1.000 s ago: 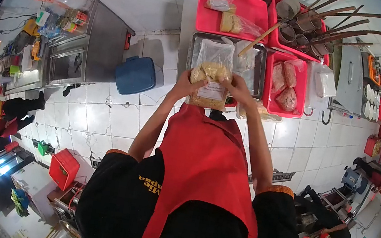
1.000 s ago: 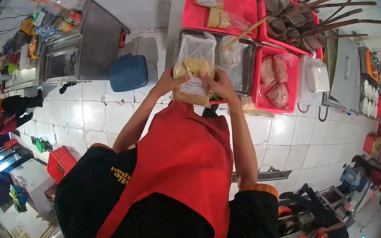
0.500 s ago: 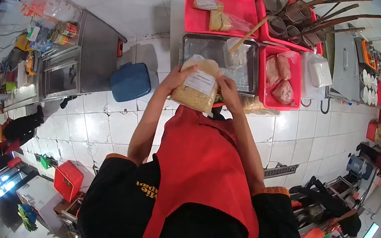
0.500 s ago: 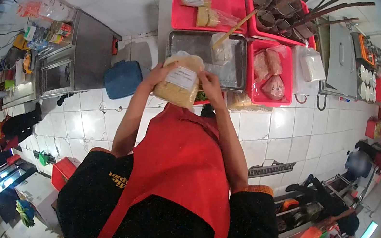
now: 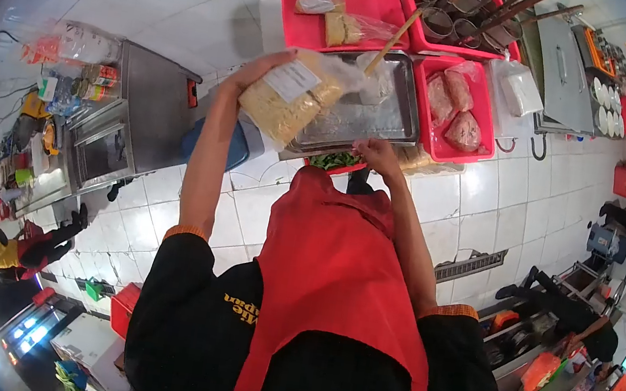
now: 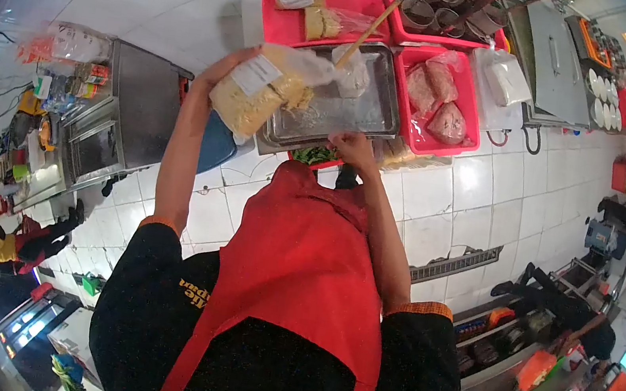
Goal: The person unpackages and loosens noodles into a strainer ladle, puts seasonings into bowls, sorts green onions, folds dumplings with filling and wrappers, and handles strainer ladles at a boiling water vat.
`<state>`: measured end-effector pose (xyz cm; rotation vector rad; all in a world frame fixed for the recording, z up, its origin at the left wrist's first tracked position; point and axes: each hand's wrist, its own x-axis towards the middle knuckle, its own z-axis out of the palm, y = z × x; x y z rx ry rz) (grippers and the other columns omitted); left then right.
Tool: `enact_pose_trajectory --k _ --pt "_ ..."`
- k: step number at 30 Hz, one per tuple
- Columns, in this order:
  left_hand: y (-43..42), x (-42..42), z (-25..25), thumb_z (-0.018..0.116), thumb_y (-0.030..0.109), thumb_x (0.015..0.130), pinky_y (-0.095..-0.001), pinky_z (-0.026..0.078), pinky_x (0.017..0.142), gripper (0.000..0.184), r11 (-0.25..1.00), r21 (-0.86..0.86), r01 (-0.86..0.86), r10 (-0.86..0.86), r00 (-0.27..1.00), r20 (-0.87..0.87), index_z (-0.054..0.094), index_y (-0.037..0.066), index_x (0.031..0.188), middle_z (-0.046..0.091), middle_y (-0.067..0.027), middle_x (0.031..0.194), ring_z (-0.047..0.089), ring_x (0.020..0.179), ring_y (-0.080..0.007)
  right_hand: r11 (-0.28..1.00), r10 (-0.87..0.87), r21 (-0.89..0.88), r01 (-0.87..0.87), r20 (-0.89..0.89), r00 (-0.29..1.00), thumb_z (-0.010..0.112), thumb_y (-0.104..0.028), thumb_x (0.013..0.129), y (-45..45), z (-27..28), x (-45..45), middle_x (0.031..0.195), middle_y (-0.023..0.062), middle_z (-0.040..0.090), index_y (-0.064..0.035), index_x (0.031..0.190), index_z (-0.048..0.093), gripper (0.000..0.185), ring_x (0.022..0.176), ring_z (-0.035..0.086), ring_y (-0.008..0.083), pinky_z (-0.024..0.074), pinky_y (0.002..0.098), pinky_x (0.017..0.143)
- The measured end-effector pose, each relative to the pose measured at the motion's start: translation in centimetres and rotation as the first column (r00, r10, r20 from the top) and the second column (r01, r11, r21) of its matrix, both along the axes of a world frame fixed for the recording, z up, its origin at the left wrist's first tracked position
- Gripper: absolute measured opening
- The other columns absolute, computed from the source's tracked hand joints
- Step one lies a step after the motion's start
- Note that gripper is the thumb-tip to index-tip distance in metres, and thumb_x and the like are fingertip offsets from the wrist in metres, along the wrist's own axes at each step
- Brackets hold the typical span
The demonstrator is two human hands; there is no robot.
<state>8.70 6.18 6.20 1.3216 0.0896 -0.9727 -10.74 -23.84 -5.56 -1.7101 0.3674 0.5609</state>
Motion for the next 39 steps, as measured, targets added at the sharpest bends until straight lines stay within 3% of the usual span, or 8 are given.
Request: enact_pose_trajectory --k 10,13,15,19,31,33,35,39 --pt "-1.6 8.7 0.0 0.063 0.045 0.094 -0.0309 0.052 0.085 0.057 0.919 -0.159 -0.361 0.391 0.887 0.245 0.055 0.002 0.130 0.066 -0.0083 0.113 0.065 0.098 -0.0174 0.994 0.076 -0.090 -0.056 0.245 0.966 0.065 -0.020 0.087 2.2 -1.9 2.5 0.072 0.0079 0.070 -0.0002 0.088 0.071 0.021 0.071 0.066 0.0145 0.0514 0.0325 0.067" --pt "-3.6 11.1 -1.1 0.067 0.038 0.093 -0.0306 0.051 0.086 0.055 0.767 -0.206 -0.608 0.615 0.606 0.505 0.051 -0.001 0.129 0.066 -0.0104 0.112 0.064 0.099 -0.0185 0.983 0.112 -0.171 -0.071 0.245 0.963 0.064 -0.015 0.086 3.4 -0.3 3.3 0.074 0.0095 0.070 -0.0002 0.089 0.071 0.016 0.072 0.067 0.0147 0.0515 0.0316 0.068" --pt "-4.8 11.9 -1.1 0.072 0.028 0.091 -0.0306 0.050 0.085 0.051 0.750 -0.102 -0.654 0.388 0.310 0.868 0.047 -0.002 0.126 0.066 -0.0114 0.110 0.064 0.100 -0.0196 0.987 0.115 -0.142 -0.079 0.262 0.958 0.062 -0.011 0.086 3.8 -0.5 2.8 0.075 0.0103 0.070 -0.0005 0.089 0.071 0.014 0.072 0.067 0.0150 0.0517 0.0321 0.068" --pt "-8.8 14.5 -1.8 0.077 0.024 0.086 -0.0341 0.052 0.083 0.052 0.761 -0.202 -0.617 0.343 0.118 0.932 0.047 0.001 0.120 0.066 -0.0163 0.104 0.065 0.096 -0.0247 0.990 0.131 -0.076 -0.115 0.256 0.958 0.060 -0.008 0.085 3.4 -4.1 -0.2 0.078 0.0079 0.070 -0.0021 0.089 0.071 0.013 0.072 0.066 0.0149 0.0521 0.0313 0.068" --pt "-22.1 23.9 -9.2 0.079 0.031 0.081 -0.0493 0.049 0.087 0.066 0.862 -0.145 -0.486 0.308 0.275 0.911 0.042 0.003 0.128 0.062 -0.0232 0.110 0.061 0.103 -0.0414 0.968 0.140 -0.227 -0.110 0.118 0.983 0.063 -0.014 0.091 0.8 -4.7 -7.8 0.080 0.0042 0.069 -0.0012 0.097 0.069 0.016 0.073 0.063 0.0100 0.0521 0.0278 0.068" --pt "-22.6 26.6 -13.2 0.078 0.025 0.077 -0.0521 0.045 0.094 0.067 0.854 0.061 -0.517 0.042 0.185 0.982 0.042 0.003 0.129 0.058 -0.0242 0.116 0.057 0.110 -0.0416 0.999 0.036 -0.023 -0.034 0.053 0.998 0.061 -0.013 0.091 0.8 -5.2 -7.5 0.078 0.0022 0.066 -0.0004 0.092 0.067 0.014 0.071 0.061 0.0086 0.0502 0.0270 0.065" --pt "-21.4 25.8 -12.3 0.074 0.018 0.074 -0.0540 0.042 0.096 0.067 0.754 0.123 -0.645 -0.064 0.115 0.991 0.041 0.004 0.130 0.054 -0.0230 0.122 0.054 0.112 -0.0419 0.985 0.085 -0.158 -0.065 0.119 0.989 0.060 -0.013 0.093 0.9 -6.0 -7.0 0.074 0.0018 0.065 -0.0037 0.090 0.067 0.012 0.068 0.060 0.0088 0.0487 0.0264 0.062" --pt "-14.5 17.1 -10.5 0.071 0.013 0.075 -0.0517 0.044 0.094 0.050 0.675 0.068 -0.735 -0.020 0.074 0.997 0.050 0.003 0.120 0.058 -0.0212 0.115 0.056 0.109 -0.0412 0.990 0.067 -0.138 -0.034 0.239 0.969 0.063 -0.014 0.093 2.3 -2.1 -3.0 0.076 0.0050 0.066 -0.0013 0.097 0.067 0.014 0.072 0.062 0.0104 0.0502 0.0282 0.065"
